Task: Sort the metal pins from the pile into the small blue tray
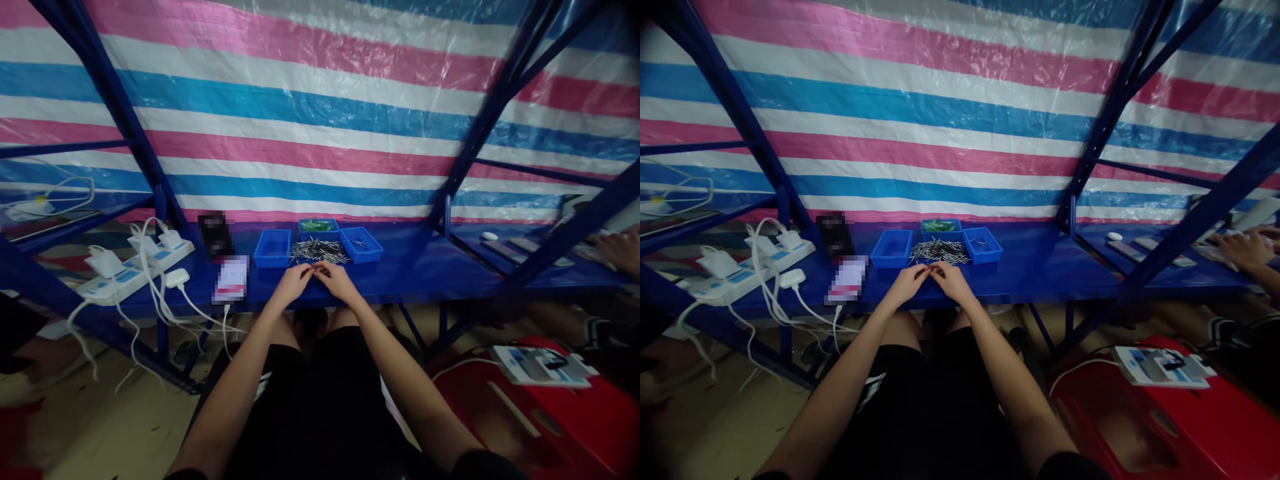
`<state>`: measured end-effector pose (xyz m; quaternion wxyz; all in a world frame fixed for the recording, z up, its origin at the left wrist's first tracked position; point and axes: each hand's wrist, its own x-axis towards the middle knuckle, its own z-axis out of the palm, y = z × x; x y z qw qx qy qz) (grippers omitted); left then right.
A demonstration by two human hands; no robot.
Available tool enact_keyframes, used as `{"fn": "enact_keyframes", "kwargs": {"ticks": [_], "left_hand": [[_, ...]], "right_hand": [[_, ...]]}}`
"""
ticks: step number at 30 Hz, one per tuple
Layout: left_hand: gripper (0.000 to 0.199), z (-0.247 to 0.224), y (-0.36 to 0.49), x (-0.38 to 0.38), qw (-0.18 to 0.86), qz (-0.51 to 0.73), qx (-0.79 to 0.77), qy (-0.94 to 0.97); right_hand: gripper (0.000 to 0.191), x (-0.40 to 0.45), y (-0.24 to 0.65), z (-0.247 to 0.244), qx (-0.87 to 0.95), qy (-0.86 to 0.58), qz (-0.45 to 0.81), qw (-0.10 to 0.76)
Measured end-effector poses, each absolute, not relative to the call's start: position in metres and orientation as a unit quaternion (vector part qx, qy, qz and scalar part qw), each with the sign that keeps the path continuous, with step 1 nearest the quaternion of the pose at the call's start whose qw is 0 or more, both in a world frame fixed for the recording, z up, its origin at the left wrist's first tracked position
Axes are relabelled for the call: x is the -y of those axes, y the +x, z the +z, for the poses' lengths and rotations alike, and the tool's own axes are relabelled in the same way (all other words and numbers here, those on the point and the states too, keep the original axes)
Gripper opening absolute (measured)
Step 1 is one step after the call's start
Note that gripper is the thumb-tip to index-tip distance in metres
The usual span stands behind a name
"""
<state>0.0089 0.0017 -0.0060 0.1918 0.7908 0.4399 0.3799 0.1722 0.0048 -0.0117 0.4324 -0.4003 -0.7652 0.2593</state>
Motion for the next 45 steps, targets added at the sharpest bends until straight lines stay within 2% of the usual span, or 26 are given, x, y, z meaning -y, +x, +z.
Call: {"fn": "enact_keyframes", "kwargs": {"ticks": [5, 13, 19, 24, 31, 38, 45], "left_hand": [[0.024, -0.002, 0.010, 0.001, 0.234, 0.371, -0.438, 0.785], [0.023, -0.004, 0.010, -0.001, 0.244, 0.388, -0.432, 0.777], [0.026, -0.002, 0.009, 0.001, 0.250, 0.422, -0.428, 0.759], [0.026, 0.000, 0.006, 0.003, 0.248, 0.459, -0.438, 0.732], [0.023, -0.001, 0.007, 0.003, 0.290, 0.464, -0.418, 0.725], [0.025, -0.001, 0.008, 0.004, 0.315, 0.452, -0.422, 0.720], [0.025, 0.001, 0.008, 0.004, 0.284, 0.435, -0.437, 0.734]], "right_hand": [[0.023, -0.005, 0.176, -0.007, 0.721, -0.408, 0.295, 0.477], [0.021, -0.008, 0.180, -0.009, 0.712, -0.426, 0.280, 0.482], [0.022, -0.010, 0.182, -0.009, 0.688, -0.419, 0.323, 0.496], [0.022, -0.008, 0.181, -0.007, 0.722, -0.405, 0.314, 0.465], [0.021, 0.000, 0.175, -0.005, 0.803, -0.387, 0.267, 0.367], [0.024, -0.003, 0.180, -0.006, 0.710, -0.412, 0.297, 0.487], [0.020, -0.005, 0.180, -0.008, 0.735, -0.412, 0.274, 0.464]]}}
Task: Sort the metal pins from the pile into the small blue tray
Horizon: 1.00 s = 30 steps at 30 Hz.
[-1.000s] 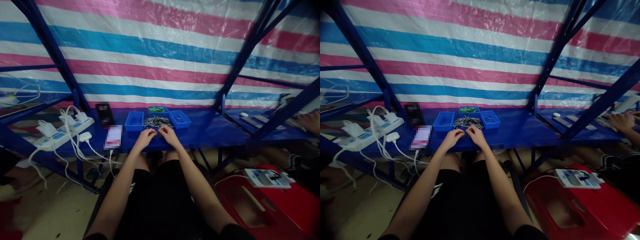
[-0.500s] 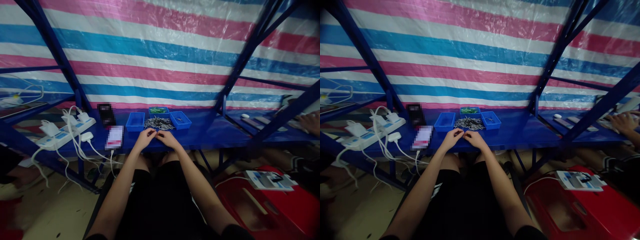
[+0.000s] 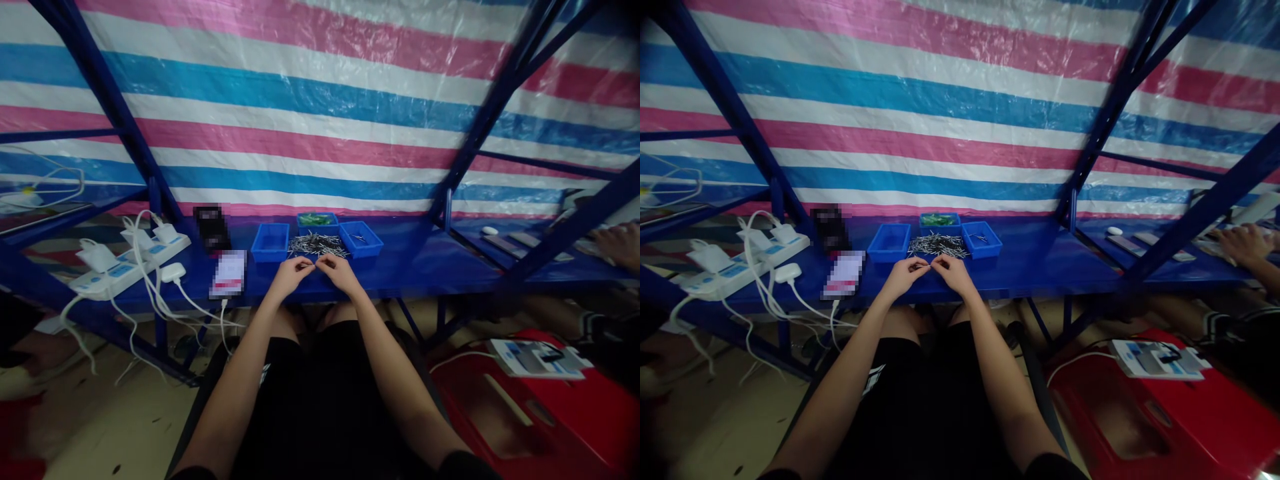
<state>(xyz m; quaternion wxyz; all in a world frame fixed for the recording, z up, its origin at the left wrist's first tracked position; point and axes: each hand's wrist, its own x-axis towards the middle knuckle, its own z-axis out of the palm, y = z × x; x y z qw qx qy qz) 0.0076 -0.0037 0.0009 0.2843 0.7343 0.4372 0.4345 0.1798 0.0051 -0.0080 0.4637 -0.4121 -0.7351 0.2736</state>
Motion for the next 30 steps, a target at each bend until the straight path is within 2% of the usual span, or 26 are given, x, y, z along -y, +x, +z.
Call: {"fn": "enact_keyframes", "kwargs": {"ticks": [6, 14, 30], "left_hand": [[0.024, 0.0004, 0.0074, 0.0024, 0.291, 0.459, -0.422, 0.726], [0.024, -0.0046, 0.0078, -0.0010, 0.291, 0.431, -0.440, 0.732], [0.022, -0.0030, 0.0074, -0.0001, 0.295, 0.467, -0.418, 0.721]], "right_hand": [[0.018, -0.0018, 0.1757, -0.0071, 0.791, -0.393, 0.232, 0.406], [0.023, -0.0016, 0.1796, -0.0041, 0.716, -0.418, 0.284, 0.482], [0.013, -0.0023, 0.1757, -0.0072, 0.797, -0.389, 0.207, 0.412]]}}
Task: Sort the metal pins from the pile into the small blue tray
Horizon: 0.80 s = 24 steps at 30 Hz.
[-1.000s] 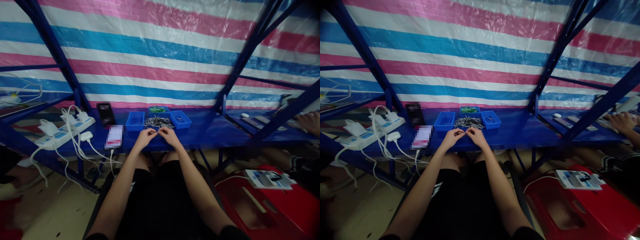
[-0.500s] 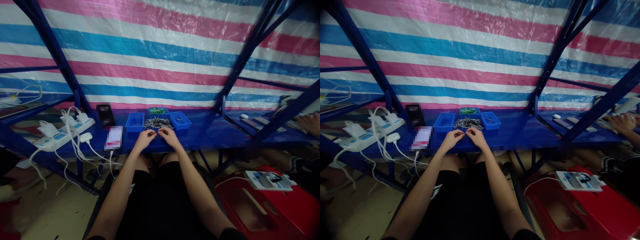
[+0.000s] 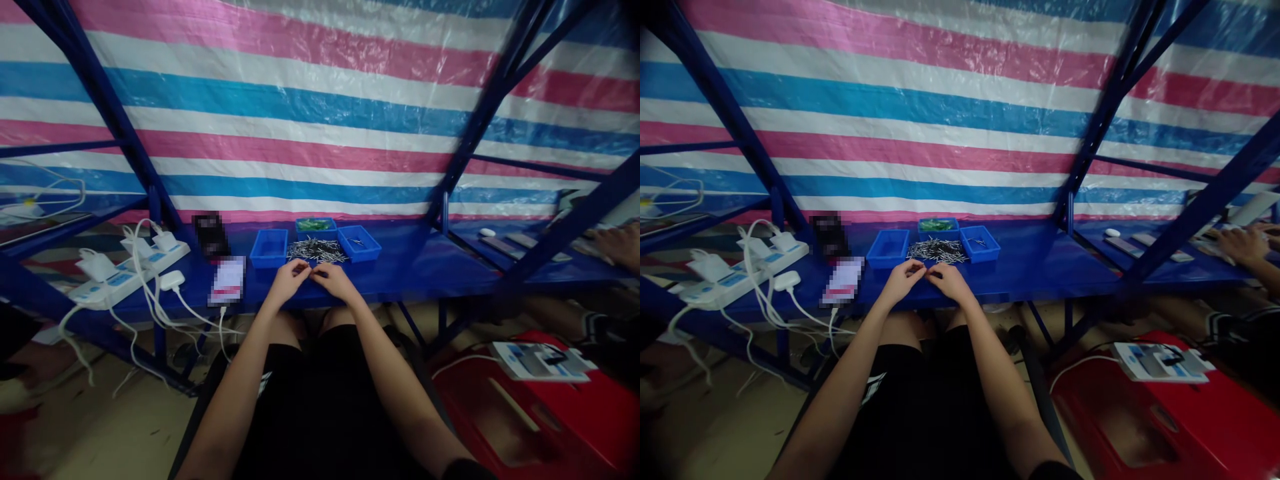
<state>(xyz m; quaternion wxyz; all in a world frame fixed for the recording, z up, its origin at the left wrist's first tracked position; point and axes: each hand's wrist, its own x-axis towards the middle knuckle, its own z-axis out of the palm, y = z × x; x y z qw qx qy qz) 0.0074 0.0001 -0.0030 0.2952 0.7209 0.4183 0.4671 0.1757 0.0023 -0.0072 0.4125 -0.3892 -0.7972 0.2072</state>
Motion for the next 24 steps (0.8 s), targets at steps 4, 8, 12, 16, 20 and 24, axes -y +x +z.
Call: {"fn": "enact_keyframes", "kwargs": {"ticks": [4, 8, 12, 16, 20, 24], "left_hand": [[0.020, -0.0043, 0.0082, -0.0007, 0.304, 0.464, -0.422, 0.717], [0.021, -0.0040, 0.0082, -0.0006, 0.293, 0.430, -0.429, 0.738], [0.022, -0.0019, 0.0078, 0.0009, 0.285, 0.430, -0.431, 0.740], [0.023, -0.0002, 0.0073, 0.0022, 0.287, 0.436, -0.425, 0.740], [0.021, -0.0023, 0.0077, 0.0002, 0.293, 0.462, -0.415, 0.727], [0.021, -0.0050, 0.0084, -0.0018, 0.308, 0.470, -0.412, 0.717]], "right_hand": [[0.019, 0.0002, 0.1758, -0.0044, 0.747, -0.411, 0.242, 0.464], [0.021, 0.0009, 0.1771, -0.0039, 0.727, -0.410, 0.272, 0.479], [0.019, 0.0007, 0.1781, -0.0048, 0.751, -0.405, 0.254, 0.456], [0.019, 0.0000, 0.1777, -0.0049, 0.775, -0.393, 0.233, 0.437], [0.018, 0.0000, 0.1766, -0.0046, 0.784, -0.393, 0.227, 0.424], [0.023, -0.0001, 0.1773, -0.0047, 0.739, -0.401, 0.270, 0.469]]}}
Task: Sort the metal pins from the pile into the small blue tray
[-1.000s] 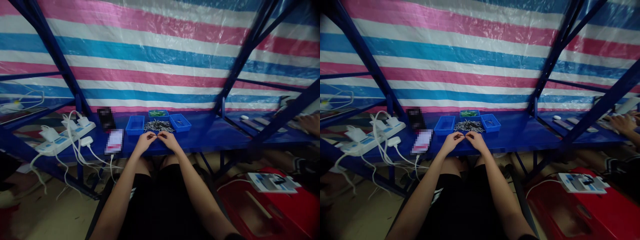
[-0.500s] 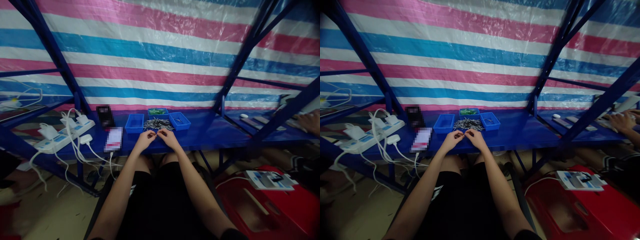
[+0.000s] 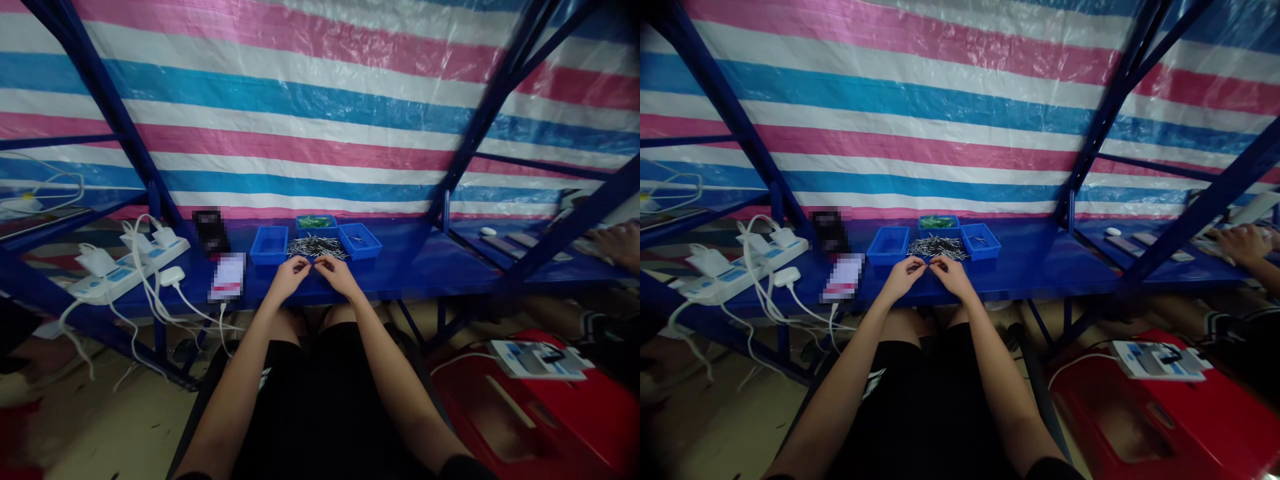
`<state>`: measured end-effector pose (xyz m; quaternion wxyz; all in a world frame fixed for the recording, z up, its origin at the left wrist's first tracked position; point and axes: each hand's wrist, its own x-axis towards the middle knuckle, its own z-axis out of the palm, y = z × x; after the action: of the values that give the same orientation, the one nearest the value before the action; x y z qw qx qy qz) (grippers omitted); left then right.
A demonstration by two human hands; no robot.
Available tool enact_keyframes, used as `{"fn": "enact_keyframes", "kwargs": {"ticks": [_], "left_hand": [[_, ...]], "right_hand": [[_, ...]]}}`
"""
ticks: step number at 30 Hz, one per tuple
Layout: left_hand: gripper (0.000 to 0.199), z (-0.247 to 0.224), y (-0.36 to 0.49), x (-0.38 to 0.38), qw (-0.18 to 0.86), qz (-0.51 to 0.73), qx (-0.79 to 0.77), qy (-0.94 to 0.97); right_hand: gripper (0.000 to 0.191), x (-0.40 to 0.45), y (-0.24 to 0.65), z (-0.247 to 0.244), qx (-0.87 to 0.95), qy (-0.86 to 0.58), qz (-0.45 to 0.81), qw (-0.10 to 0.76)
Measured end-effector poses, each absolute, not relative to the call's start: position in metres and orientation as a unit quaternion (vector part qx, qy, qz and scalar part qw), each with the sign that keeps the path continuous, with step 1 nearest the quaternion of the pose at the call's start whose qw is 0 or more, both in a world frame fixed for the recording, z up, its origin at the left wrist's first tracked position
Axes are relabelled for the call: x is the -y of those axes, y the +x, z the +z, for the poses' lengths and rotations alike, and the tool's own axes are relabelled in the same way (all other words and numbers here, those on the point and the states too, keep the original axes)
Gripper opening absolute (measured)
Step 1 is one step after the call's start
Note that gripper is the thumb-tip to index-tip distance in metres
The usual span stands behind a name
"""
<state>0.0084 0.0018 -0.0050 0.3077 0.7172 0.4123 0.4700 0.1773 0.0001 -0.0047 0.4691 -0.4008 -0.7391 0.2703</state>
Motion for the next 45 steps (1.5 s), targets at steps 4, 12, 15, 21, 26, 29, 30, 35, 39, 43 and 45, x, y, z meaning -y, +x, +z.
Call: {"fn": "enact_keyframes", "kwargs": {"ticks": [4, 12, 15, 21, 26, 29, 30, 35, 39, 43, 45], "left_hand": [[0.022, -0.0046, 0.0081, -0.0015, 0.288, 0.437, -0.421, 0.741], [0.026, -0.0027, 0.0078, -0.0013, 0.264, 0.447, -0.442, 0.731], [0.028, -0.0032, 0.0074, -0.0017, 0.255, 0.445, -0.452, 0.730], [0.027, -0.0020, 0.0058, 0.0001, 0.256, 0.452, -0.436, 0.735], [0.026, -0.0016, 0.0056, 0.0008, 0.253, 0.479, -0.434, 0.720], [0.026, -0.0025, 0.0055, 0.0002, 0.260, 0.485, -0.430, 0.716], [0.026, -0.0029, 0.0053, 0.0000, 0.262, 0.485, -0.428, 0.716], [0.025, -0.0046, 0.0037, -0.0016, 0.267, 0.494, -0.423, 0.711], [0.024, -0.0042, 0.0045, -0.0026, 0.265, 0.485, -0.432, 0.713], [0.023, -0.0020, 0.0082, -0.0023, 0.271, 0.399, -0.419, 0.769], [0.023, -0.0012, 0.0095, -0.0020, 0.268, 0.380, -0.416, 0.781]], "right_hand": [[0.023, -0.0013, 0.1785, -0.0062, 0.728, -0.396, 0.285, 0.481], [0.019, -0.0043, 0.1798, -0.0085, 0.720, -0.415, 0.261, 0.491], [0.020, -0.0053, 0.1806, -0.0095, 0.702, -0.418, 0.269, 0.509], [0.020, -0.0064, 0.1805, -0.0101, 0.701, -0.424, 0.267, 0.507], [0.018, -0.0043, 0.1778, -0.0075, 0.745, -0.433, 0.223, 0.456], [0.017, -0.0023, 0.1760, -0.0069, 0.786, -0.419, 0.192, 0.412], [0.017, -0.0017, 0.1755, -0.0069, 0.795, -0.418, 0.186, 0.398], [0.015, 0.0002, 0.1743, -0.0068, 0.796, -0.427, 0.180, 0.390], [0.018, 0.0000, 0.1769, -0.0056, 0.741, -0.430, 0.185, 0.481], [0.023, -0.0001, 0.1803, -0.0051, 0.691, -0.438, 0.223, 0.530], [0.023, 0.0001, 0.1811, -0.0049, 0.686, -0.442, 0.233, 0.530]]}}
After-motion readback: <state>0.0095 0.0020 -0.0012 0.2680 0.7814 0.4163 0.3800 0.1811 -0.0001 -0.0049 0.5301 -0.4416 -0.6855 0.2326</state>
